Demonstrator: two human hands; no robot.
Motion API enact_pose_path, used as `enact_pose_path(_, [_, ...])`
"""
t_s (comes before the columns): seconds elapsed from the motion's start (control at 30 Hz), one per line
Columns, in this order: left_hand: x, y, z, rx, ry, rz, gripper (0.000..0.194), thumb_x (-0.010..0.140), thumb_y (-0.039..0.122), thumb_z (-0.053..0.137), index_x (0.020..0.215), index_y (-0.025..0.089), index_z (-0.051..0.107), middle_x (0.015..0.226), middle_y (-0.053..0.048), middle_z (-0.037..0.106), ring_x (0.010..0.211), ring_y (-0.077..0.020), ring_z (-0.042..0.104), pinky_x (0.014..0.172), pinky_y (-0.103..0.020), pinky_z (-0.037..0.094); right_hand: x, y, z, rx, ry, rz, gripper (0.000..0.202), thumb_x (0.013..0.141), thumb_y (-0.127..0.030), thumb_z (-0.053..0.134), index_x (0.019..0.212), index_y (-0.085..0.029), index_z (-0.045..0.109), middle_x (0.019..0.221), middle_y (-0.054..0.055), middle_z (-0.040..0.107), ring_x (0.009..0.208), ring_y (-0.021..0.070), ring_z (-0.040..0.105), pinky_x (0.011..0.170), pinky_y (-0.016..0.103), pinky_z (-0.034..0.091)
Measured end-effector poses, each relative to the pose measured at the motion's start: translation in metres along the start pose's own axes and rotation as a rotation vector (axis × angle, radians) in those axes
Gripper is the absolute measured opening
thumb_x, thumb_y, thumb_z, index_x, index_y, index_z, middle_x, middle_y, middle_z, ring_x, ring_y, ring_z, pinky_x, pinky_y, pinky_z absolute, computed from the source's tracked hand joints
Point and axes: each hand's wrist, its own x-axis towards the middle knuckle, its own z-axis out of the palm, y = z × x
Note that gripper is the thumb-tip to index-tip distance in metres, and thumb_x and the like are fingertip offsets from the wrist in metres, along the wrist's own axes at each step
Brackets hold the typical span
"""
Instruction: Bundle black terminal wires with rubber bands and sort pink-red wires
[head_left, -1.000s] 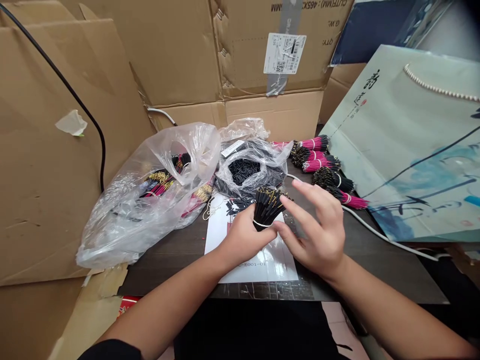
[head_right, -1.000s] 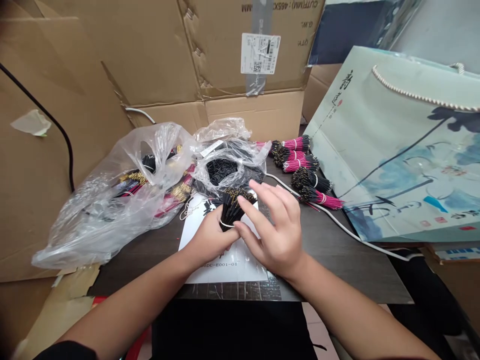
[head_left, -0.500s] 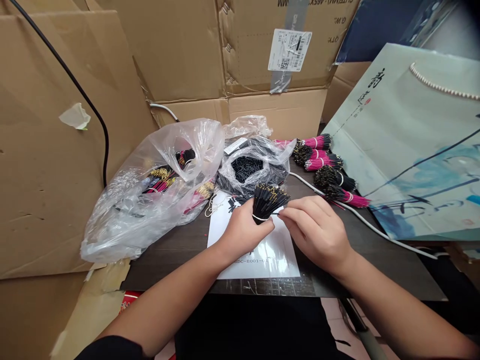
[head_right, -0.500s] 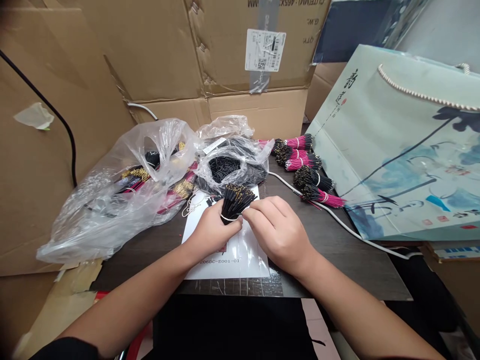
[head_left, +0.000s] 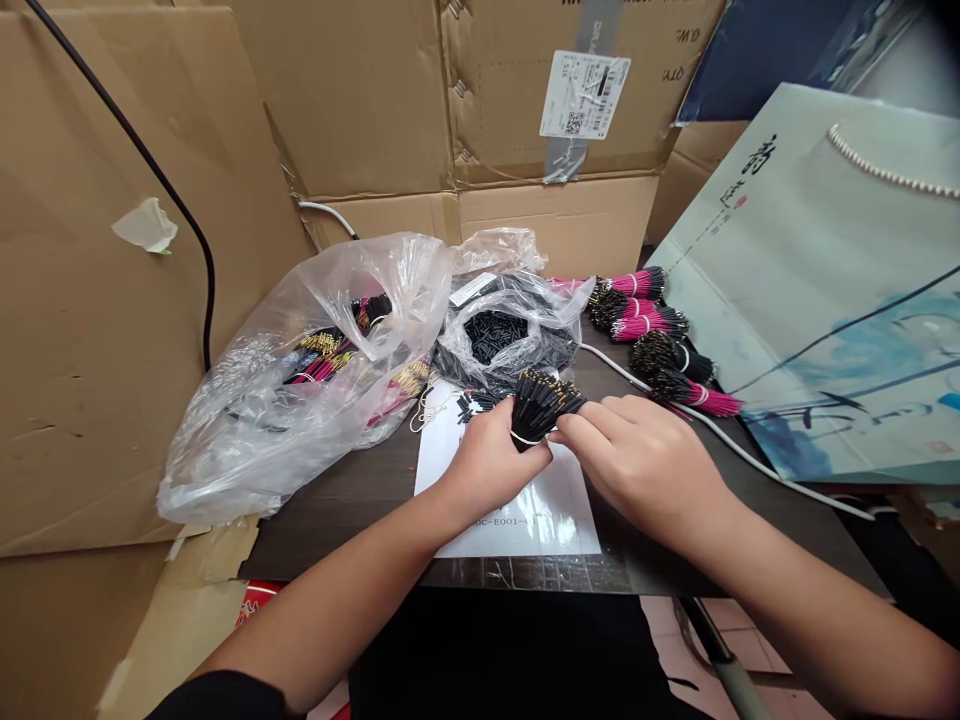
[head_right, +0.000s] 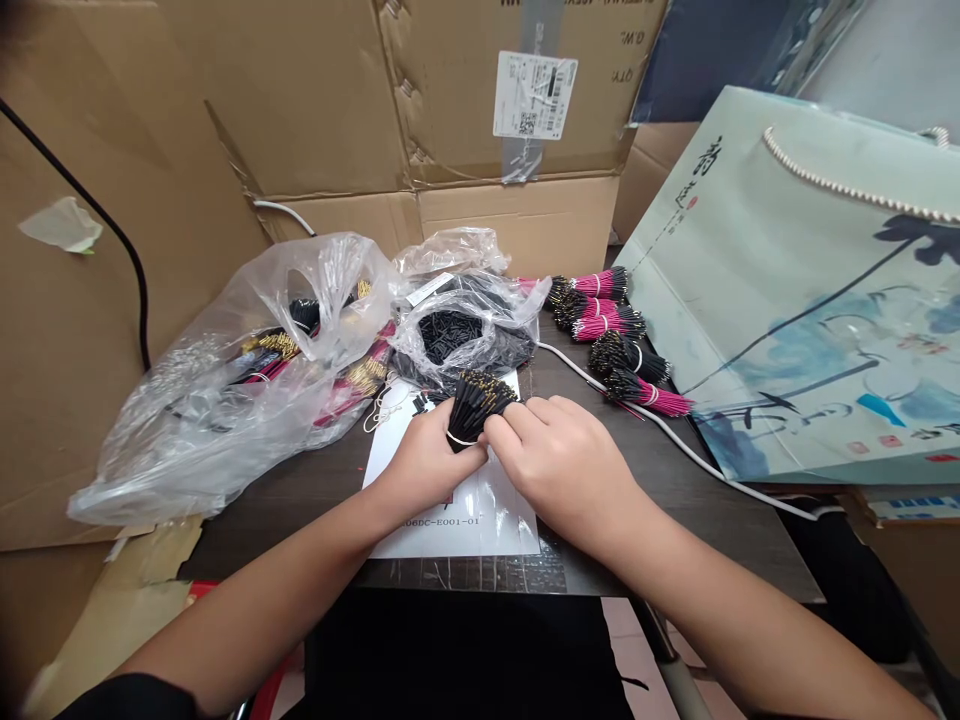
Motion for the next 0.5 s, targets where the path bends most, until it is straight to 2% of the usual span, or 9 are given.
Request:
enact_pose_path(0.07, [0.0,0.001,0.0,-0.021,-0.006,-0.01,0.017,0.075,0.026,0.066,0.091,0.019,0.065,0.081,0.002,0.071,0.074,-0.0173,0.063,0.064,-0.026,0.043,0.0,0.001,0.0,0.008,0.034,0.012,0.015,0.093,-0.013,0.065,0.078,-0.017,0.068,0.066,0.003,0.055,0.062,0.019,0.044,0.061,0.036,0.035])
enact_pose_path(0.17, [-0.001,0.002,0.0,-0.041,-0.021,-0.034,0.017,0.074,0.025,0.066,0.09,0.019,0.065,0.078,0.003,0.069,0.072,-0.016,0.062,0.062,-0.025,0.041,-0.001,0.002,0.003,0.077,0.103,0.03,0.006,0.095,-0.014,0.064,0.097,-0.012,0.07,0.076,0.006,0.064,0.068,0.0192,0.051,0.066,0.035,0.042])
enact_pose_path(0.33, [-0.002,0.006,-0.002,-0.087,-0.033,-0.058,0.015,0.077,0.027,0.065,0.089,0.018,0.064,0.076,0.002,0.068,0.071,-0.0157,0.061,0.062,-0.025,0.042,-0.002,-0.001,0.009,0.172,0.236,0.108,0.016,0.095,-0.016,0.066,0.112,-0.015,0.065,0.094,0.01,0.071,0.082,0.0205,0.062,0.076,0.035,0.052])
enact_pose_path(0.5, [-0.002,0.005,-0.003,-0.113,-0.033,-0.052,0.017,0.077,0.027,0.065,0.092,0.018,0.066,0.078,0.002,0.069,0.073,-0.0161,0.062,0.064,-0.025,0.044,-0.006,-0.007,0.013,0.165,0.265,0.138,0.024,0.093,-0.015,0.068,0.117,-0.017,0.064,0.099,0.01,0.071,0.088,0.0219,0.064,0.081,0.037,0.056])
